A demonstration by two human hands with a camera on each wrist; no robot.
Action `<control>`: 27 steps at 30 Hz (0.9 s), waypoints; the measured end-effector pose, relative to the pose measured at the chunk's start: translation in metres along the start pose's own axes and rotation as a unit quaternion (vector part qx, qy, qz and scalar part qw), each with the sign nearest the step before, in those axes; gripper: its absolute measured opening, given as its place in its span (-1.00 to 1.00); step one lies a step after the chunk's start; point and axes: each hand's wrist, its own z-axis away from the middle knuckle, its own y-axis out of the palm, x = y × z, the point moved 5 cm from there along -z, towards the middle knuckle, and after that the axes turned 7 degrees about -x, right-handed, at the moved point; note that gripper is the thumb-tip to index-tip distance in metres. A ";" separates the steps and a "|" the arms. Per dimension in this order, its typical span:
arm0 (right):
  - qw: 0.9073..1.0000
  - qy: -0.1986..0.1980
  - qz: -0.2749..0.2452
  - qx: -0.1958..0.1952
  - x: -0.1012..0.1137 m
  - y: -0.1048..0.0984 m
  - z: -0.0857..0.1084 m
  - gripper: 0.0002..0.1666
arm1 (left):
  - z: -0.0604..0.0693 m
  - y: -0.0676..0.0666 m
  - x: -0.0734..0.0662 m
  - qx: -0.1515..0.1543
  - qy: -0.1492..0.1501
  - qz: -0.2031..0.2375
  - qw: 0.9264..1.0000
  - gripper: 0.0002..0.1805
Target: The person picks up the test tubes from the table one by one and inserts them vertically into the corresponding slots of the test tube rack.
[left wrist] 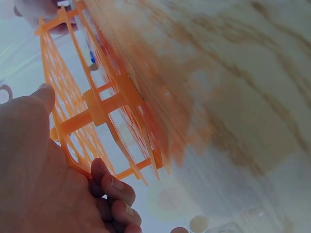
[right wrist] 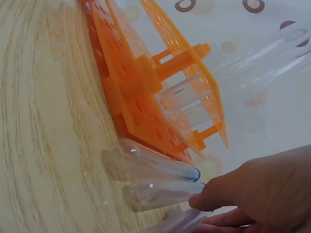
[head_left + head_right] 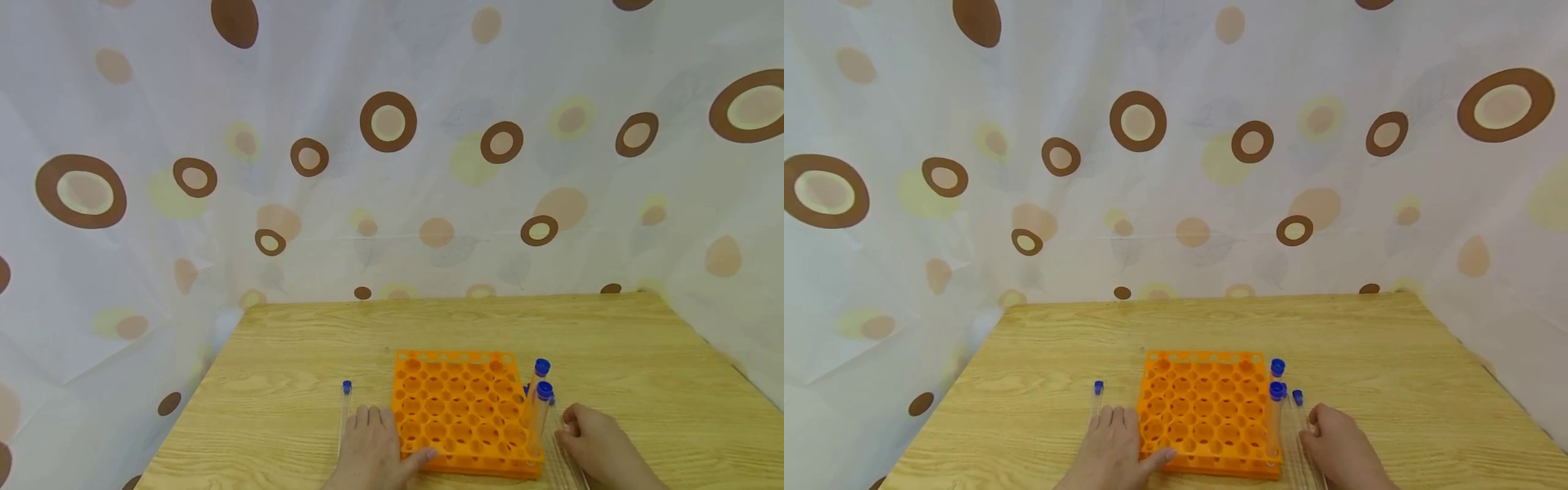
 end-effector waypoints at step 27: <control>0.998 -0.012 -0.054 -0.035 0.010 -0.018 0.003 -0.64 | 0.001 0.000 0.000 -0.015 0.004 0.009 1.000 -0.05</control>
